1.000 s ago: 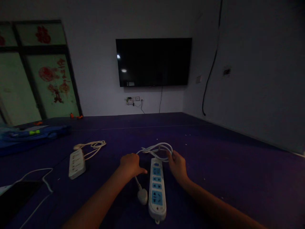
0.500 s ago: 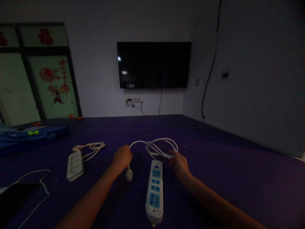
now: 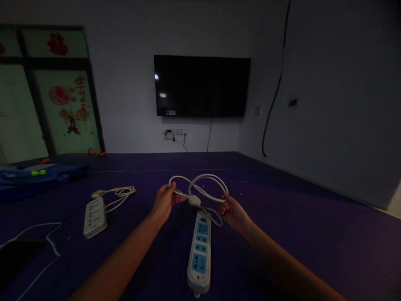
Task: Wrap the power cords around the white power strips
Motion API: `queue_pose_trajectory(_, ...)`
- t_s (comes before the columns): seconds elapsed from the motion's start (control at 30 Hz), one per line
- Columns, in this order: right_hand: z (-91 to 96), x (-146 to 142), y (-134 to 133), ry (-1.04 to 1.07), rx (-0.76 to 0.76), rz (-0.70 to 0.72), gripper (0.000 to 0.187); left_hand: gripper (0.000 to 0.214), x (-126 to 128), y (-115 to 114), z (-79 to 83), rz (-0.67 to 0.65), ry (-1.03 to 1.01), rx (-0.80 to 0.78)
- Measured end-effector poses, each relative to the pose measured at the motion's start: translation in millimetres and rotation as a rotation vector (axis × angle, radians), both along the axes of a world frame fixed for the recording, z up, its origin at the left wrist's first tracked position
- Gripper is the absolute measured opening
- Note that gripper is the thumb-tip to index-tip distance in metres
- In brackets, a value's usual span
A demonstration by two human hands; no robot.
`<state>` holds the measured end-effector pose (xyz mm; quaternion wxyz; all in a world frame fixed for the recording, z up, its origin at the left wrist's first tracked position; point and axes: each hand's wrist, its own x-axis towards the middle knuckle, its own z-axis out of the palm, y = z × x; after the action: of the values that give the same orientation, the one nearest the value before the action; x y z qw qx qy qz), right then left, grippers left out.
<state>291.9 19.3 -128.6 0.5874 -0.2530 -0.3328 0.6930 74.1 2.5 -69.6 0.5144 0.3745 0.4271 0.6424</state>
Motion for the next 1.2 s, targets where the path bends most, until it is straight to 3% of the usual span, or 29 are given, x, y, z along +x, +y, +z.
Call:
queue_pose_trajectory(0.1, 7.0, -2, -5, 0.039, -0.033, -0.061, 0.018, 0.019, 6, -2, -3.8, -0.072, -0.015, -0.032)
queue_pose_trajectory(0.23, 11.9, -3, -9, -0.076, 0.066, -0.156, 0.023, 0.025, 5, -2, -11.4, -0.115, 0.119, 0.048)
queue_pose_trajectory(0.37, 8.0, 0, -7, -0.244, 0.172, -0.269, 0.047, 0.034, -5, 5, -17.7, 0.031, 0.293, 0.159)
queue_pose_trajectory(0.47, 2.9, 3, -3, -0.367, 0.245, -0.369, 0.052, 0.039, -15, 11, -18.6, 0.155, 0.411, 0.241)
queue_pose_trajectory(0.57, 8.2, 9, 1, -0.540, 0.369, -0.506, 0.045, 0.038, -26, 15, -10.7, 0.177, 0.558, 0.268)
queue_pose_trajectory(0.67, 35.7, 14, 7, -0.795, 0.449, -0.614, 0.034, 0.029, -35, 22, 9.9, 0.134, 0.644, 0.248)
queue_pose_trajectory(0.83, 109.1, 6, 24, -1.310, 0.394, -0.493, 0.018, 0.020, -32, 42, 52.2, 0.199, 0.664, 0.226)
queue_pose_trajectory(0.9, 128.4, -2, 27, -1.369, 0.392, -0.469, 0.013, 0.027, -26, 46, 61.1, 0.246, 0.656, 0.234)
queue_pose_trajectory(1.07, 134.6, -20, 21, -1.416, 0.393, -0.348, 0.011, 0.039, -12, 42, 63.1, 0.301, 0.647, 0.308)
queue_pose_trajectory(1.2, 130.8, -26, 14, -1.463, 0.431, -0.152, 0.017, 0.029, -14, 38, 67.6, 0.310, 0.685, 0.391)
